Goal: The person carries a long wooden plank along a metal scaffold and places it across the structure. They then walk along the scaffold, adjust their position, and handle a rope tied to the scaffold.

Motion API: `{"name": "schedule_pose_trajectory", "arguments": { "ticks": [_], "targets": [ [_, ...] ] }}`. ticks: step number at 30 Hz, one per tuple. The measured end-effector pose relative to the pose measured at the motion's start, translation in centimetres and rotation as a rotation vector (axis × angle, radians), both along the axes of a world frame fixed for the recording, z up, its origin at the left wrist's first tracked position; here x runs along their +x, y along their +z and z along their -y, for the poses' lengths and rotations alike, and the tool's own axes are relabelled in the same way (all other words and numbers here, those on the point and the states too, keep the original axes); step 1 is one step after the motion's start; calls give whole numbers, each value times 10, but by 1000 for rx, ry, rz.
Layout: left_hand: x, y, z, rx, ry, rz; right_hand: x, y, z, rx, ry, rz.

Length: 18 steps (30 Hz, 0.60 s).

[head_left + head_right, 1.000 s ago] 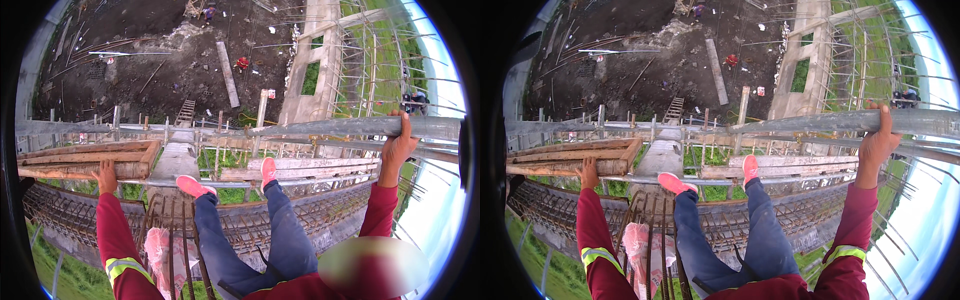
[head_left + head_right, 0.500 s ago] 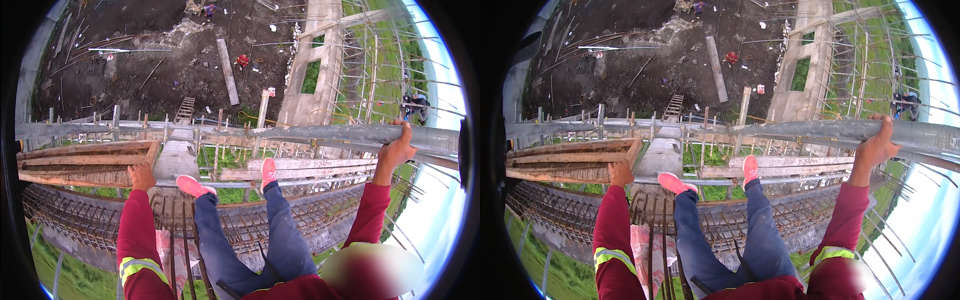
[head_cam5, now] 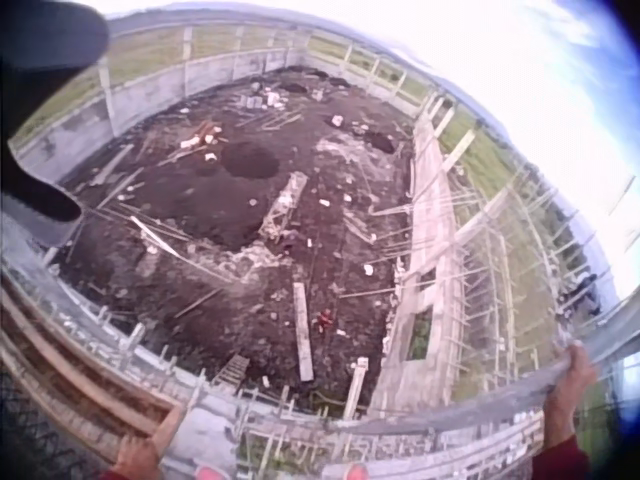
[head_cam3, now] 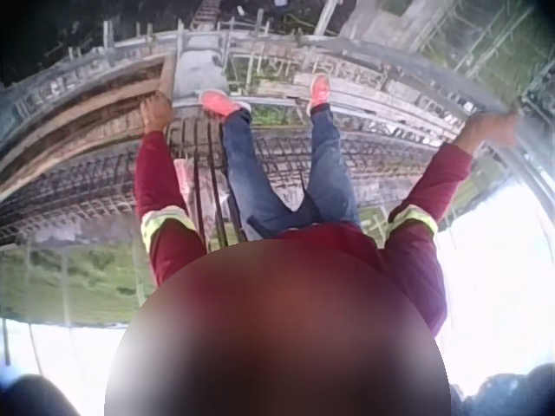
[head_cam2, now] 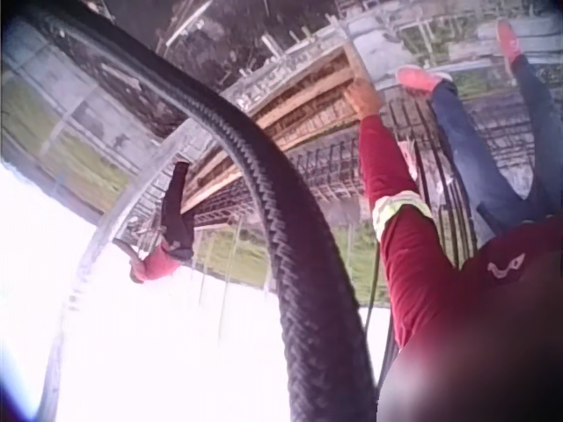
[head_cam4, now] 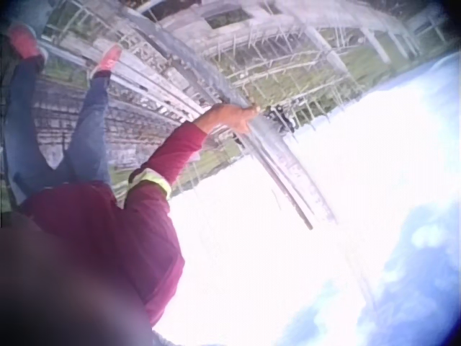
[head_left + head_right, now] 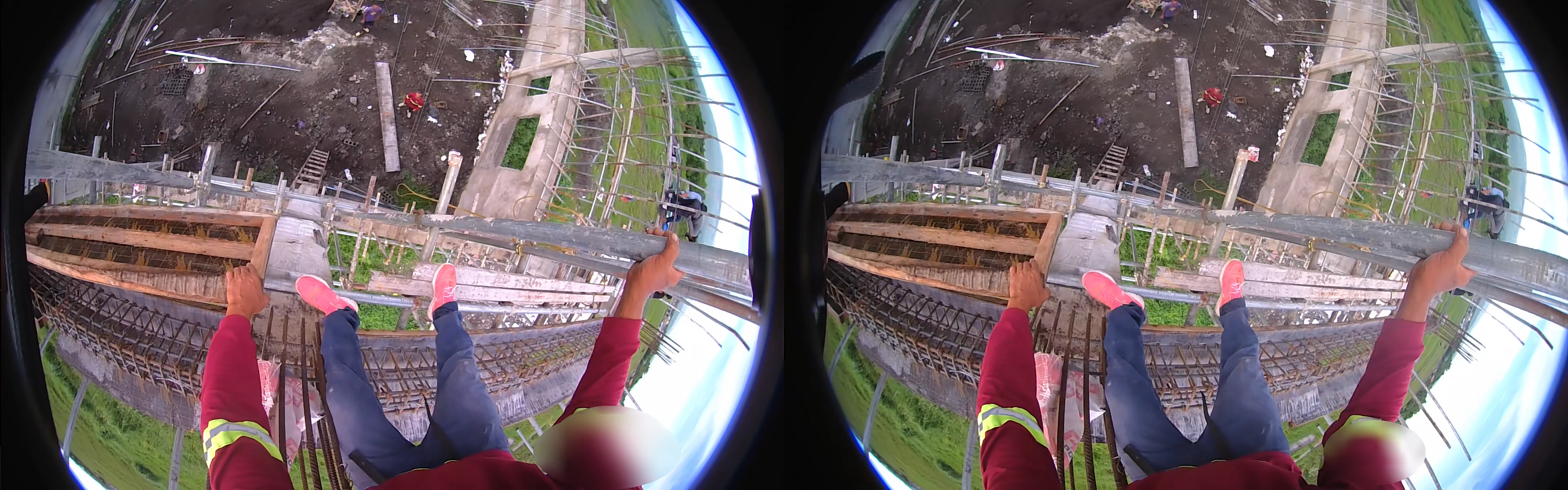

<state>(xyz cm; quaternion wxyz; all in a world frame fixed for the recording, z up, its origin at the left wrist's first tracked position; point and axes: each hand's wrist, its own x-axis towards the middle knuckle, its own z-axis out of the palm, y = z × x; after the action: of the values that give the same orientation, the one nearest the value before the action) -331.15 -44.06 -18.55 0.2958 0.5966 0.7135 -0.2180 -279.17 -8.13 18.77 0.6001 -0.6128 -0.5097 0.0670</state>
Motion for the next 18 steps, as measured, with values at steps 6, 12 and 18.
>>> {"name": "schedule_pose_trajectory", "arguments": {
  "ticks": [6, 12, 18],
  "targets": [
    [0, 20, 13, -4, 8, 40, -2, -3, -3, 15, -83, 20],
    [2, 27, 13, -139, 52, 64, -3, -3, 1, -11, -87, 129],
    [2, 21, 15, -105, 59, 75, -5, -2, 2, -33, -89, 121]
  ]
}}
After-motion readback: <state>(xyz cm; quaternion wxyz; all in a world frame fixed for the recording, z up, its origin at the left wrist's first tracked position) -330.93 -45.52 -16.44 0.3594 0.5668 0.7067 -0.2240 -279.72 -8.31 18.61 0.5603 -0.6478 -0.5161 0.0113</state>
